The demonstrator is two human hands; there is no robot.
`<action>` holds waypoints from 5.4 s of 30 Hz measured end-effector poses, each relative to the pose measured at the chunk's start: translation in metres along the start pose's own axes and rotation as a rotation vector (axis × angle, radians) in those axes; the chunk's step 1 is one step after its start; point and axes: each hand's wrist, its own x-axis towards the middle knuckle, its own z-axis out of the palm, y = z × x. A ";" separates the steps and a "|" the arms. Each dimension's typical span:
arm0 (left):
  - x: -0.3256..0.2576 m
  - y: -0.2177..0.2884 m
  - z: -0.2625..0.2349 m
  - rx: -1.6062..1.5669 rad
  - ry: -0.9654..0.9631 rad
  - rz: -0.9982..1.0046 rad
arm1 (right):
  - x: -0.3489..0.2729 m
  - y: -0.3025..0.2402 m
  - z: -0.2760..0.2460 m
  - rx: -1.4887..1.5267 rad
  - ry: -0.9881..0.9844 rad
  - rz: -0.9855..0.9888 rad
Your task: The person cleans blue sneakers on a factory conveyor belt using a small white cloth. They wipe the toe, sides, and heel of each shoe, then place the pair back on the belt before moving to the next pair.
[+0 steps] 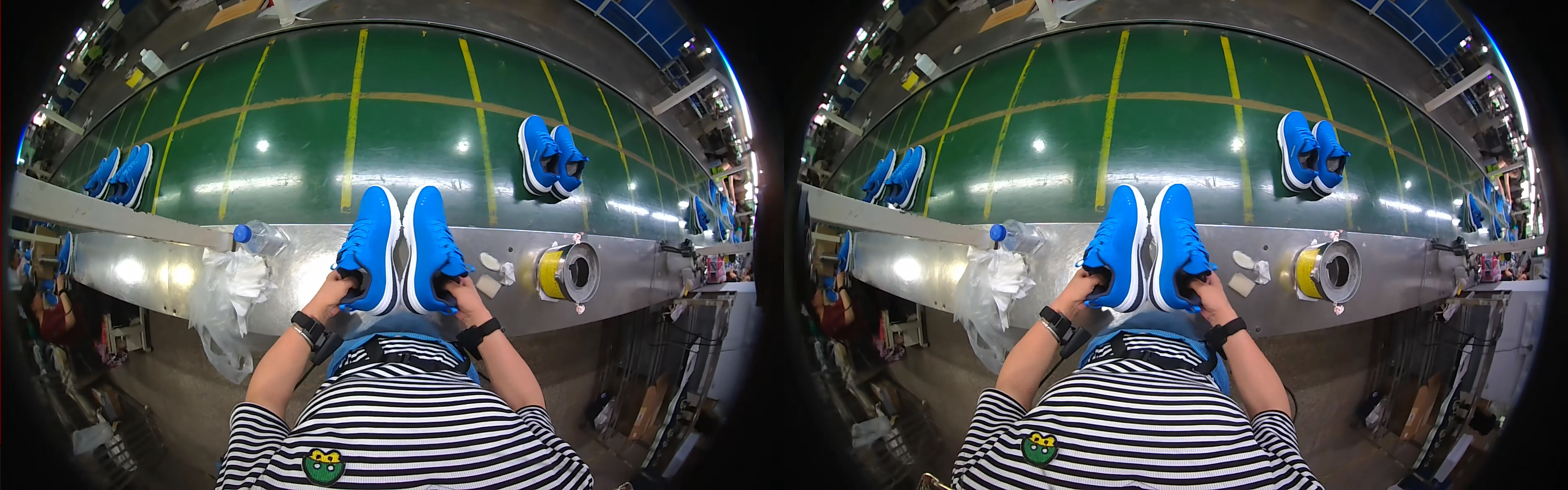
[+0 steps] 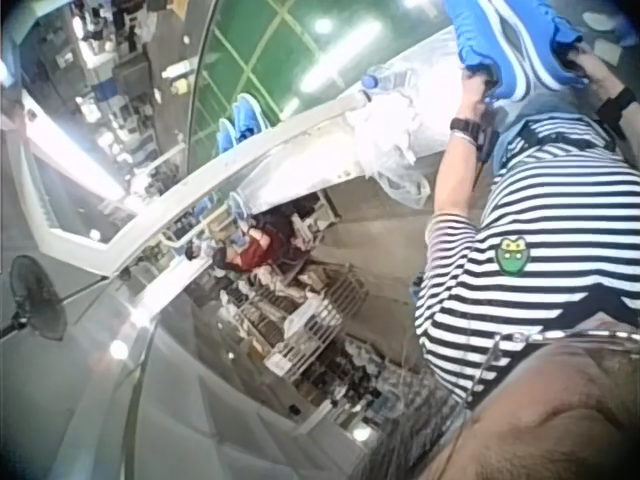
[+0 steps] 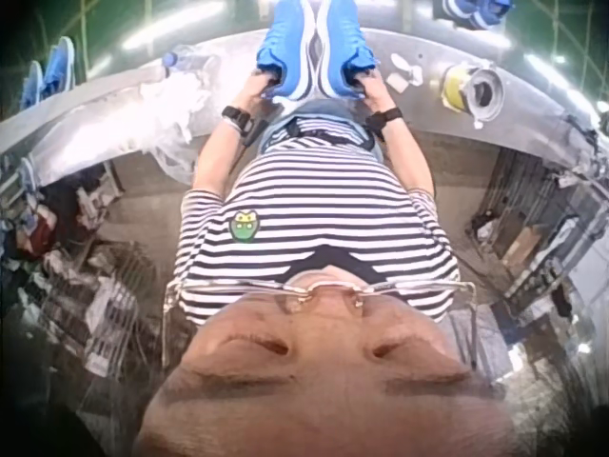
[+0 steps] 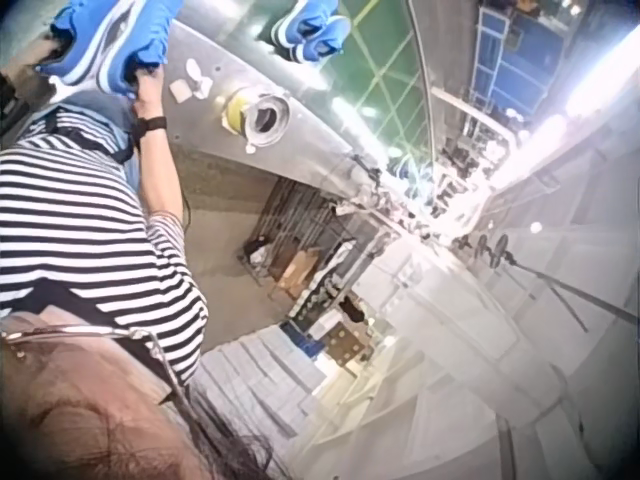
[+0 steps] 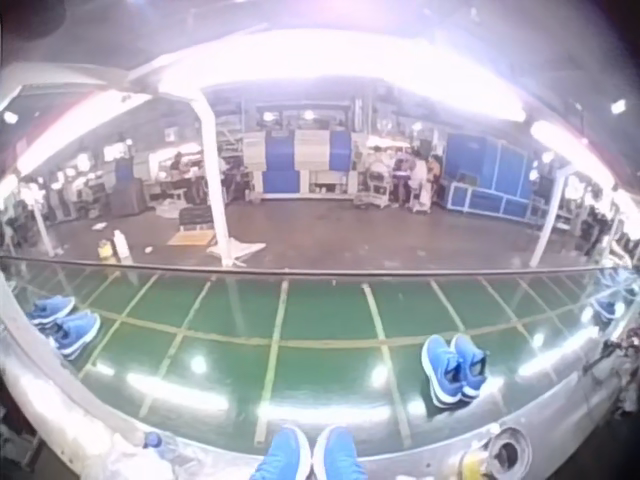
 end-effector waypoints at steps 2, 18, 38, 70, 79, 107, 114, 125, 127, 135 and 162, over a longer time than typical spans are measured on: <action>-0.005 -0.004 -0.003 -0.079 -0.026 -0.035 | -0.009 0.000 -0.002 0.035 0.005 0.009; -0.020 -0.009 -0.012 0.017 -0.109 -0.003 | -0.021 -0.008 -0.005 -0.027 -0.084 0.116; -0.016 -0.005 -0.023 0.015 -0.157 0.061 | -0.007 0.019 -0.019 0.068 -0.058 0.110; -0.120 -0.019 -0.083 0.623 0.142 0.257 | 0.167 -0.149 0.060 -1.801 -0.041 -0.969; -0.207 0.074 -0.257 0.534 0.800 0.475 | 0.146 -0.186 0.167 -1.777 -0.062 -0.813; 0.032 0.352 -0.626 1.741 0.958 0.008 | -0.042 -0.088 0.547 -0.665 -0.470 -0.802; -0.071 0.340 -0.556 1.610 0.812 0.175 | -0.008 -0.049 0.564 -0.436 -0.581 -1.134; -0.290 0.249 -0.370 1.726 -0.027 -0.014 | -0.023 -0.117 0.474 -0.977 -0.588 -1.175; -0.311 0.237 -0.299 1.749 -0.089 -0.122 | -0.021 -0.125 0.411 -0.953 -0.574 -0.988; -0.260 0.174 -0.103 1.514 -0.330 0.059 | -0.043 -0.101 0.217 -0.900 -0.490 -0.519; -0.044 0.112 -0.213 0.981 0.633 0.942 | -0.019 0.084 0.100 -0.721 0.138 -0.281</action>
